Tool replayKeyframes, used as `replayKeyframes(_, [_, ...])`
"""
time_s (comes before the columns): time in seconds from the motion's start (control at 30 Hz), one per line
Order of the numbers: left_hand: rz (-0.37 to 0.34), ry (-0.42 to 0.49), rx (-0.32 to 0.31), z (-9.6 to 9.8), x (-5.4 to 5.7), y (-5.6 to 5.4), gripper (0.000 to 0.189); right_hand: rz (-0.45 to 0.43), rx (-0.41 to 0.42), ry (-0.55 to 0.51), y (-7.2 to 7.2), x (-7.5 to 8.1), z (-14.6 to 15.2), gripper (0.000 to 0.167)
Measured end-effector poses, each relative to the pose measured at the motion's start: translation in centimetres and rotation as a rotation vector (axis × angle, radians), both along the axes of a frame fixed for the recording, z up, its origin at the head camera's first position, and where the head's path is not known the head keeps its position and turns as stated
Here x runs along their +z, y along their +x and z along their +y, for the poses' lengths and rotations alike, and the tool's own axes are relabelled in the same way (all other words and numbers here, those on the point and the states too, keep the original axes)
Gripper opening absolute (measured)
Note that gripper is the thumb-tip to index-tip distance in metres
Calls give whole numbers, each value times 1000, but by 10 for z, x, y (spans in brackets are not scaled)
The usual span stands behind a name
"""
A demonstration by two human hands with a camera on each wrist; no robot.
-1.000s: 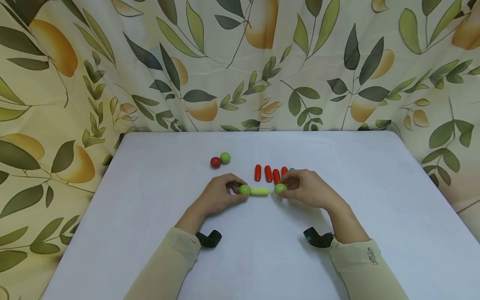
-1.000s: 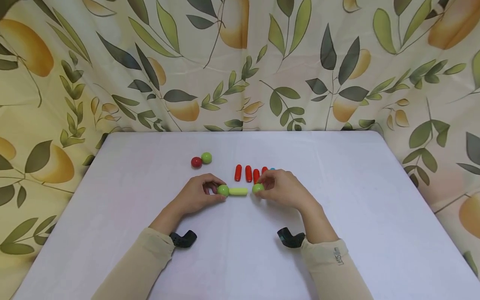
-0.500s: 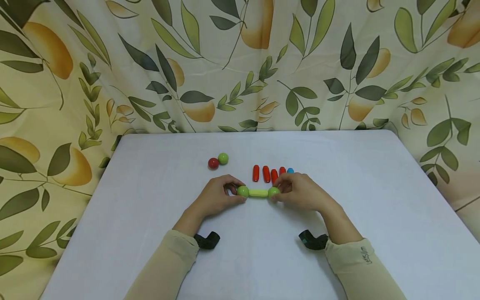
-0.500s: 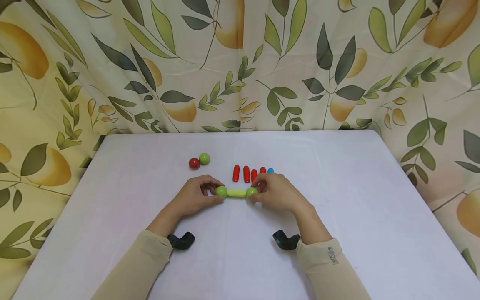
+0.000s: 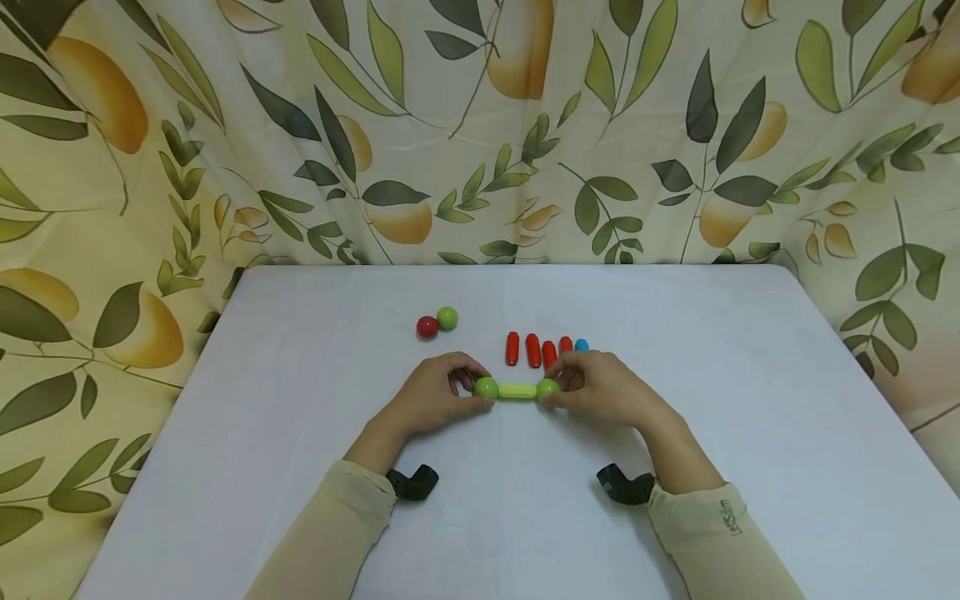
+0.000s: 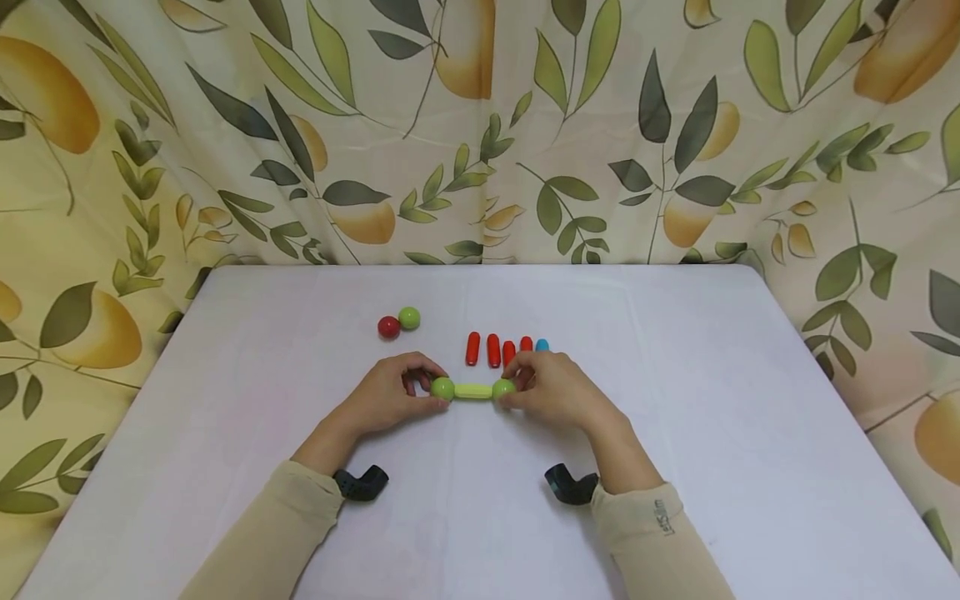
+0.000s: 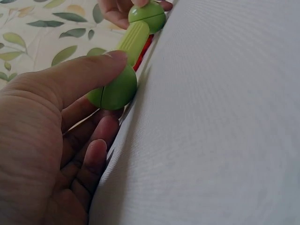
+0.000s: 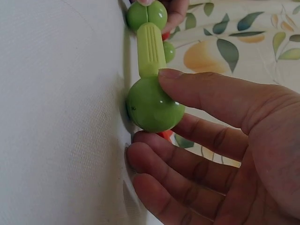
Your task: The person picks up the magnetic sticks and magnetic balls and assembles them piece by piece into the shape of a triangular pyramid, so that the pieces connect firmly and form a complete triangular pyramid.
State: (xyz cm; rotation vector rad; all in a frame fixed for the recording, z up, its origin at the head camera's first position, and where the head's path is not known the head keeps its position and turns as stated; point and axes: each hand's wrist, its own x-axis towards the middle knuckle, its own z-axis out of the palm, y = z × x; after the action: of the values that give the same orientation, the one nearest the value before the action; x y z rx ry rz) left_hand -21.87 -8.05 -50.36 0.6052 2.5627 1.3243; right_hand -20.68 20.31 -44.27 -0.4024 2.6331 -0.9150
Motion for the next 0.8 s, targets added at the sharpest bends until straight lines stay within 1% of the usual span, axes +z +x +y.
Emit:
replayKeyframes(0.1, [11, -9, -10, -1, 1, -1, 31, -1, 12, 8, -2, 4, 1, 30])
replayKeyframes(0.2, [18, -10, -13, -2, 2, -1, 31, 7, -2, 4, -3, 10, 6, 29])
replayKeyframes(0.3, [17, -15, -13, -2, 2, -2, 32, 24, -62, -12, -4, 16, 14, 28])
replayKeyframes(0.4, [13, -19, -15, -2, 1, -1, 33, 43, -136, -21, -6, 18, 23, 31])
replayKeyframes(0.63, [4, -23, -17, -2, 0, 0, 33, 78, -268, -3, -10, 12, 31, 41])
replayKeyframes(0.7, [3, -24, -15, -1, 0, 0, 33, 69, -296, 7, -12, 9, 31, 44])
replayKeyframes(0.8, [3, -25, -13, 0, 0, 0, 34, 49, -318, 29, -14, 4, 31, 47])
